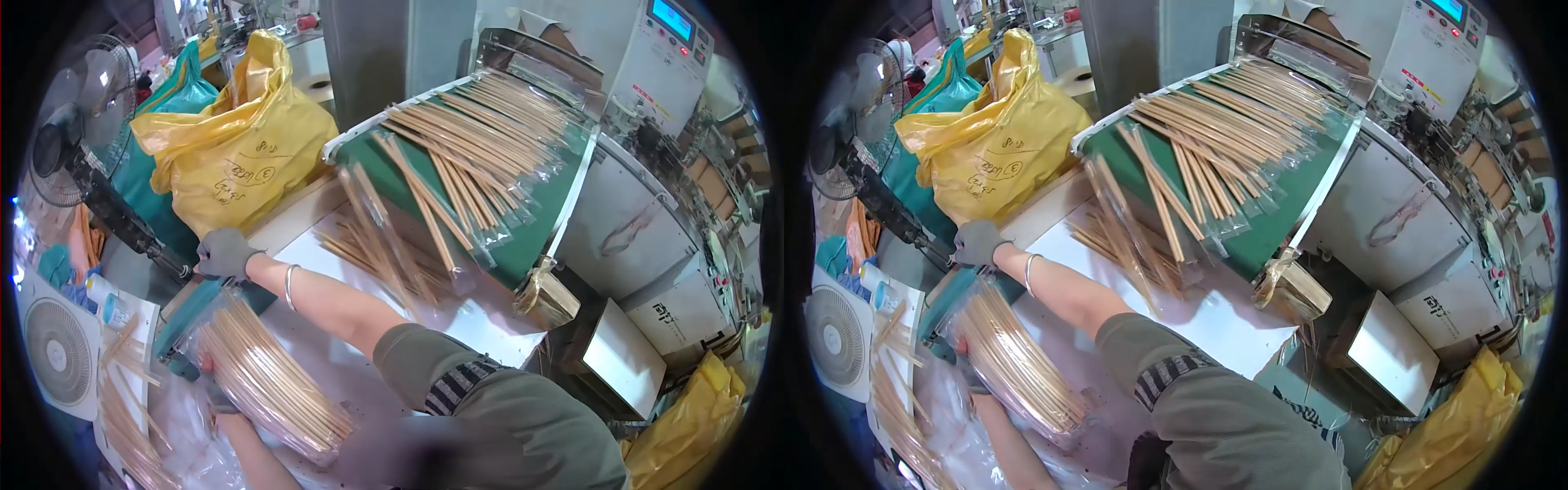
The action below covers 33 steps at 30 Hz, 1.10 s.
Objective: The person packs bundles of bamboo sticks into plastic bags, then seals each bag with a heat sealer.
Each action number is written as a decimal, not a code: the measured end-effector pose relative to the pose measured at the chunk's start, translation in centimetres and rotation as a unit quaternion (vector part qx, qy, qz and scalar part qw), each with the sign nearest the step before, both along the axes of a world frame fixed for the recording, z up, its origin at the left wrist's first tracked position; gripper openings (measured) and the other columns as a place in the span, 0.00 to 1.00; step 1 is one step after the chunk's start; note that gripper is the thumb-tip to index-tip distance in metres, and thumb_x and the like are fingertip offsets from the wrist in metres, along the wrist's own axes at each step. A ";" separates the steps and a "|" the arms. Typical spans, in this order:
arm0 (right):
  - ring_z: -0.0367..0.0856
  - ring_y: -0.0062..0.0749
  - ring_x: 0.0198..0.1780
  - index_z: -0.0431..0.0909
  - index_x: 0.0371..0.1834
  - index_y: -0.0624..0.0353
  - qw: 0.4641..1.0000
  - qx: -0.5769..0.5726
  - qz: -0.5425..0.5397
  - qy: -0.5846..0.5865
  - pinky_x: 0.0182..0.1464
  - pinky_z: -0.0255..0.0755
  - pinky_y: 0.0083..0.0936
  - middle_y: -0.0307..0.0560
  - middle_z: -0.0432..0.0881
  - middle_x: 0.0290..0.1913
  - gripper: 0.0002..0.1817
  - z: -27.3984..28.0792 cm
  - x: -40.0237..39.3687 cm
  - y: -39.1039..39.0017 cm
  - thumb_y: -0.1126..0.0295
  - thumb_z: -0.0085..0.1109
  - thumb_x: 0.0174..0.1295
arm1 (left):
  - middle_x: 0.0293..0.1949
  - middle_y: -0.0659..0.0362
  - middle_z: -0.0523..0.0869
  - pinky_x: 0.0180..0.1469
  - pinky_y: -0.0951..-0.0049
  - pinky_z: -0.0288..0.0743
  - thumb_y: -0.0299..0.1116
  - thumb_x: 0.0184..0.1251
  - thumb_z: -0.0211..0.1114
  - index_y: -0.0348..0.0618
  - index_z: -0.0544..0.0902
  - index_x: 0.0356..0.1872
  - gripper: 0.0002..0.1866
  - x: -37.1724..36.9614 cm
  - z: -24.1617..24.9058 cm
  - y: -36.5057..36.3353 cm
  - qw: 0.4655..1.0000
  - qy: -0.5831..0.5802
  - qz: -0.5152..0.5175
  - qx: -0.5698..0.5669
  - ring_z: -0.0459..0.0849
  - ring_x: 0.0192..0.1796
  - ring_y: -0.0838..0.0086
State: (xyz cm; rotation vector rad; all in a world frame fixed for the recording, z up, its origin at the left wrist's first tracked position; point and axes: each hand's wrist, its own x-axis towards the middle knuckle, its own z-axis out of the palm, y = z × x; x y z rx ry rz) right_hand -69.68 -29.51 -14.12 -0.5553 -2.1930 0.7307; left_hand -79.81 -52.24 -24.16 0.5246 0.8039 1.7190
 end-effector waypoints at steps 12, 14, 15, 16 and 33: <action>0.80 0.49 0.37 0.81 0.26 0.60 0.967 0.105 -0.031 -0.230 0.40 0.72 0.37 0.57 0.81 0.32 0.27 10.6 11.1 -2.9 0.44 0.50 0.54 | 0.54 0.51 0.72 0.60 0.67 0.64 0.59 0.61 0.49 0.44 0.67 0.58 0.32 -1.8 -1.6 -2.7 0.995 -0.020 0.035 -0.086 0.69 0.58 0.61; 0.79 0.50 0.37 0.81 0.28 0.61 0.955 0.224 -0.005 -0.194 0.39 0.71 0.38 0.56 0.80 0.31 0.27 12.9 19.6 -3.6 0.44 0.49 0.55 | 0.54 0.52 0.71 0.61 0.64 0.61 0.61 0.59 0.51 0.46 0.66 0.58 0.34 -2.7 -2.5 -4.1 0.997 0.008 0.037 -0.073 0.68 0.59 0.60; 0.77 0.50 0.36 0.79 0.31 0.61 0.961 0.248 0.002 -0.126 0.40 0.70 0.39 0.55 0.78 0.30 0.25 13.7 25.4 -3.8 0.46 0.51 0.55 | 0.55 0.52 0.70 0.61 0.62 0.59 0.61 0.59 0.50 0.47 0.65 0.58 0.34 -2.5 -2.6 -4.6 0.993 0.015 0.053 -0.104 0.66 0.60 0.60; 0.75 0.50 0.36 0.77 0.37 0.61 0.946 0.321 -0.003 0.044 0.40 0.69 0.40 0.54 0.77 0.31 0.23 12.5 31.0 -2.6 0.50 0.54 0.54 | 0.56 0.53 0.69 0.62 0.59 0.56 0.61 0.59 0.50 0.49 0.65 0.59 0.33 -2.3 -2.7 -5.4 0.987 0.021 0.069 -0.140 0.64 0.61 0.59; 0.60 0.49 0.65 0.61 0.61 0.71 0.414 -0.112 -0.868 -0.251 0.66 0.52 0.30 0.62 0.61 0.63 0.40 2.9 106.5 -25.7 0.43 0.39 0.58 | 0.53 0.56 0.64 0.52 0.43 0.53 0.62 0.58 0.49 0.61 0.60 0.60 0.31 4.3 -2.1 -13.7 0.881 0.107 0.216 -0.408 0.59 0.56 0.57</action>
